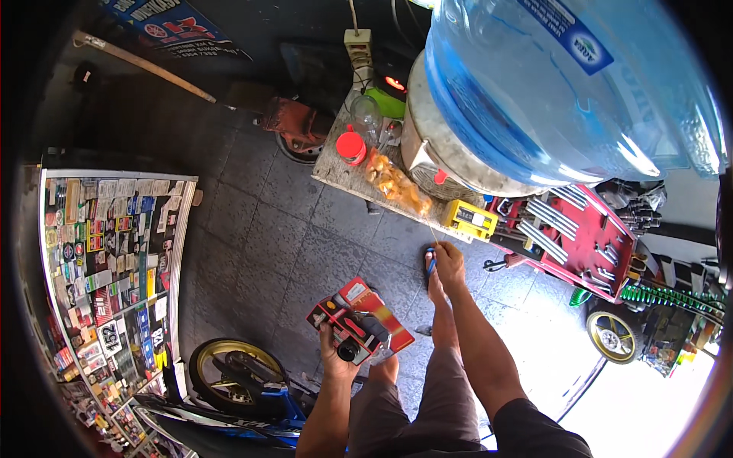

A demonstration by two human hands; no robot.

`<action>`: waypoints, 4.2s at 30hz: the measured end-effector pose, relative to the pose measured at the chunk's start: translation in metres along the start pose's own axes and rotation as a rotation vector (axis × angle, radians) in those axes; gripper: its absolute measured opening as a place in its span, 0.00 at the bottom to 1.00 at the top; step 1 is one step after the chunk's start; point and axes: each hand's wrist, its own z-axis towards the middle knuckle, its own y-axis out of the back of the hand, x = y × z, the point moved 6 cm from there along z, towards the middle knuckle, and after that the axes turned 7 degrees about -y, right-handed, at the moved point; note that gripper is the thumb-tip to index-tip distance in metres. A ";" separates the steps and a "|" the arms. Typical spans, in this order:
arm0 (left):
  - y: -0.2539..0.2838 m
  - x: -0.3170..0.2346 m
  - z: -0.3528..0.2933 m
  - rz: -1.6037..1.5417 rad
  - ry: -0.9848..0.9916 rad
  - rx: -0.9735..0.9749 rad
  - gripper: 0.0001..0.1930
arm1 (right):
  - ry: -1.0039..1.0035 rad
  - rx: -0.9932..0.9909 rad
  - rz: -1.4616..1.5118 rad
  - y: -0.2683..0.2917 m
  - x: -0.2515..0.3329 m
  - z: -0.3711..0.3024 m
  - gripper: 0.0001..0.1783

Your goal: The person wipes motorcycle fork components with a cloth, unpacks oil seals, removes their springs using a screwdriver, and trims the springs with pliers.

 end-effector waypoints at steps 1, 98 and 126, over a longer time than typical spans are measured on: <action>0.001 0.000 0.001 0.008 0.003 -0.003 0.34 | -0.028 -0.014 -0.127 -0.002 0.000 0.005 0.14; -0.072 -0.146 -0.082 -0.169 -0.186 0.263 0.31 | 0.296 0.672 0.149 0.094 0.262 -0.437 0.10; -0.079 -0.166 -0.088 -0.102 -0.193 0.265 0.28 | 1.266 1.122 -0.016 0.089 0.426 -0.541 0.19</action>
